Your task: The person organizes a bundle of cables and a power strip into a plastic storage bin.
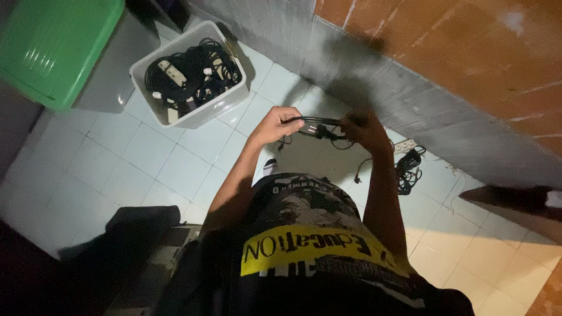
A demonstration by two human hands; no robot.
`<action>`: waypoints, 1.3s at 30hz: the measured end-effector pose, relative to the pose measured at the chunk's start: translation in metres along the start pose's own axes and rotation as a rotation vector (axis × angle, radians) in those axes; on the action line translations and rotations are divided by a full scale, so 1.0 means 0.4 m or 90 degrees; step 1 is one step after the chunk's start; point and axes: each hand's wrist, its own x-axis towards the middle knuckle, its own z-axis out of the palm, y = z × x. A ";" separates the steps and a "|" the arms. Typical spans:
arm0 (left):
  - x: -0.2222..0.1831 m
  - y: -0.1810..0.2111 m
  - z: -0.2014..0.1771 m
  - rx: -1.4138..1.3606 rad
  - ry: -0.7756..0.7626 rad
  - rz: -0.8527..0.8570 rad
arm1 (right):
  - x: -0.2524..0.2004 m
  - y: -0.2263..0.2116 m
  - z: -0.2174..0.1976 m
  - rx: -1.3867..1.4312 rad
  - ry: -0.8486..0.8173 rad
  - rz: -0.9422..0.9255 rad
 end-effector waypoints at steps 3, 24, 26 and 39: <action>0.009 -0.012 0.030 0.009 0.010 0.024 | 0.011 0.002 0.012 -0.041 -0.021 0.006; 0.027 0.008 0.050 0.190 -0.018 0.039 | 0.044 0.040 0.064 -0.031 -0.108 -0.019; 0.024 0.012 0.058 0.250 -0.023 -0.053 | 0.045 0.083 0.101 -0.050 -0.070 -0.108; -0.013 -0.060 -0.019 -0.123 -0.026 0.114 | 0.103 0.338 0.081 0.914 0.026 -0.088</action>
